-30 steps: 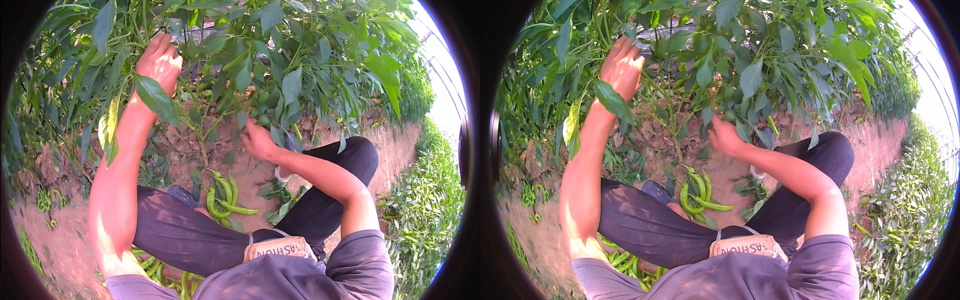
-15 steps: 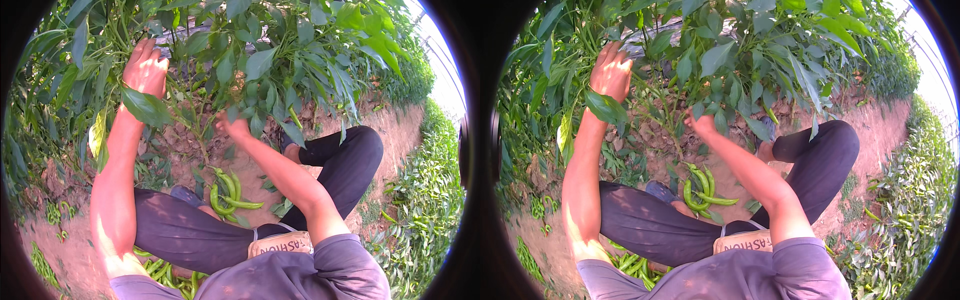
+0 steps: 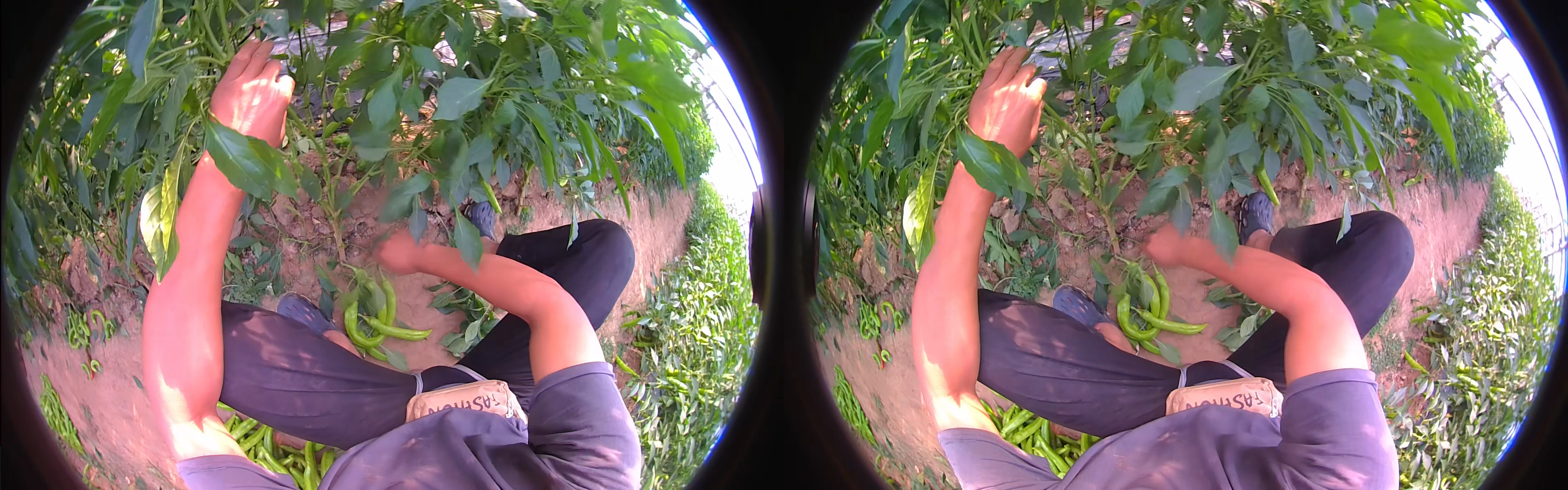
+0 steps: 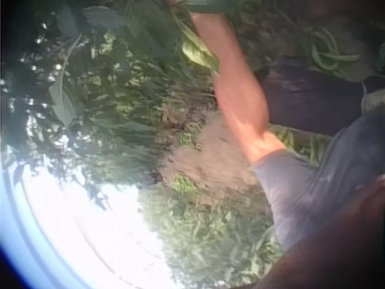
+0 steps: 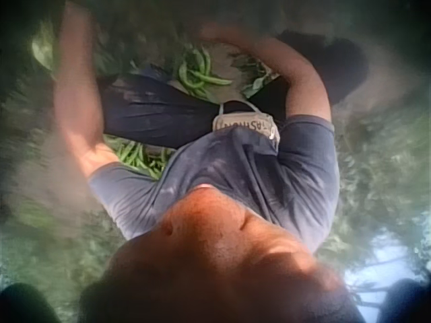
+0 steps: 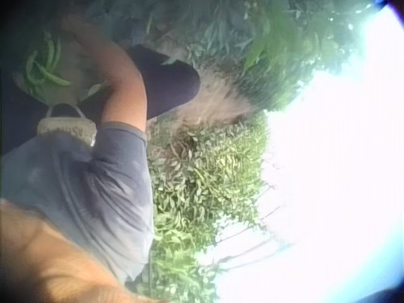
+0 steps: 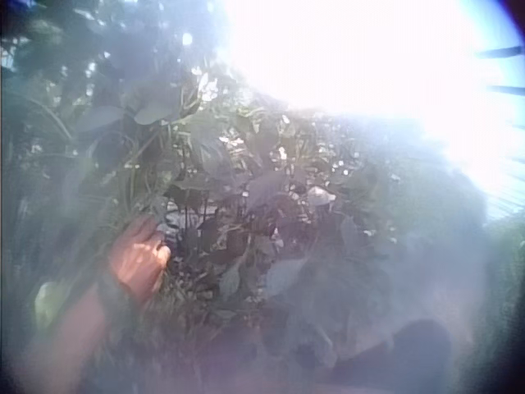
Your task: The person harvests green peppers from pepper plants in a field. They reach into the foliage, pluck peppers by hand, and place them on the ground in a growing pile.
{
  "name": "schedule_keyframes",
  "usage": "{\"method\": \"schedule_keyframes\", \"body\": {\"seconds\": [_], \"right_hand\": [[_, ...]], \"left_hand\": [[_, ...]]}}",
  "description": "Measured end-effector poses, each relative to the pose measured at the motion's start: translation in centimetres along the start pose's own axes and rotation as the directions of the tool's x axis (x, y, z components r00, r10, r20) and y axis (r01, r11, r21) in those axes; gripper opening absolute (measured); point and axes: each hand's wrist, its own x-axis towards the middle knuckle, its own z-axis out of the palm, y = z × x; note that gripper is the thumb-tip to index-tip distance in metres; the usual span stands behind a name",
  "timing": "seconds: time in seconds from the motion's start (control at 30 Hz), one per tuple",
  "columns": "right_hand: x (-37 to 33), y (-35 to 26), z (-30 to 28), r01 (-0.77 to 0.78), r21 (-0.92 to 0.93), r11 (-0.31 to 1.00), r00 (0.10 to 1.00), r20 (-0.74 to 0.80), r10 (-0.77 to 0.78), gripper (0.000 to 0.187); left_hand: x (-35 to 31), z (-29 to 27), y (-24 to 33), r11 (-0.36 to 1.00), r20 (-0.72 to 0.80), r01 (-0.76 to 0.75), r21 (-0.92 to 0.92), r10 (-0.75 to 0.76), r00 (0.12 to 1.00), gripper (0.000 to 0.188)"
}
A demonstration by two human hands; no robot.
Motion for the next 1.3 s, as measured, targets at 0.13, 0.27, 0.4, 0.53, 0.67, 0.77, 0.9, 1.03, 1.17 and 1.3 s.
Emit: {"method": "schedule_keyframes", "body": {"seconds": [0.13, 0.27, 0.4, 0.53, 0.67, 0.77, 0.9, 1.03, 1.17, 1.3], "right_hand": [[-3.8, 2.7, -4.2, -0.249, 0.377, 0.892, 0.941, -0.123, 0.315, 0.032], [-3.4, 2.5, -7.9, -0.389, 0.329, 0.861, 0.618, -0.600, 0.508, 0.024], [-0.2, 1.7, -7.6, -0.487, 0.820, 0.301, 0.411, -0.090, 0.907, 0.018], [1.4, 0.7, -3.3, -0.465, -0.106, 0.879, 0.884, 0.002, 0.468, 0.035], [-3.3, 1.6, 0.8, -0.236, -0.168, 0.957, 0.923, 0.269, 0.275, 0.014], [-9.7, 4.8, 0.0, -0.253, -0.115, 0.961, 0.658, 0.708, 0.258, 0.019], [-12.5, 5.3, -4.3, -0.347, 0.143, 0.927, 0.592, 0.800, 0.098, 0.028], [-8.1, 4.5, -10.3, -0.284, 0.750, 0.597, 0.935, 0.079, 0.345, 0.038], [-4.8, 5.0, -14.5, -0.064, 0.998, 0.025, 0.628, 0.020, 0.778, 0.052], [-3.9, 6.5, -15.7, -0.041, 0.999, 0.000, 0.515, 0.021, 0.857, 0.046]], "left_hand": [[-0.1, 0.3, -0.2, 0.999, 0.016, 0.001, 0.033, -0.001, 1.000, 0.015], [0.3, 0.4, -0.1, 1.000, 0.024, 0.005, 0.030, -0.006, 1.000, 0.015], [0.9, 0.4, 0.5, 0.998, 0.042, -0.003, 0.068, 0.000, 0.999, 0.016], [1.0, 0.4, 0.7, 0.998, 0.067, 0.002, 0.066, -0.007, 0.998, 0.013], [0.4, 0.1, 0.4, 0.998, -0.002, -0.015, 0.059, 0.015, 1.000, 0.012], [-0.3, -0.2, 0.1, 1.000, -0.019, 0.001, 0.002, -0.001, 1.000, 0.012], [-0.4, -0.3, -0.3, 0.999, -0.018, 0.005, -0.034, -0.005, 1.000, 0.016], [0.3, 0.2, 0.2, 0.999, 0.005, -0.004, -0.037, 0.004, 1.000, 0.017], [1.0, 0.5, 0.6, 0.998, 0.000, 0.017, -0.052, -0.017, 1.000, 0.024], [1.3, 0.4, 0.9, 0.997, -0.029, -0.002, -0.075, 0.000, 1.000, 0.028]]}}
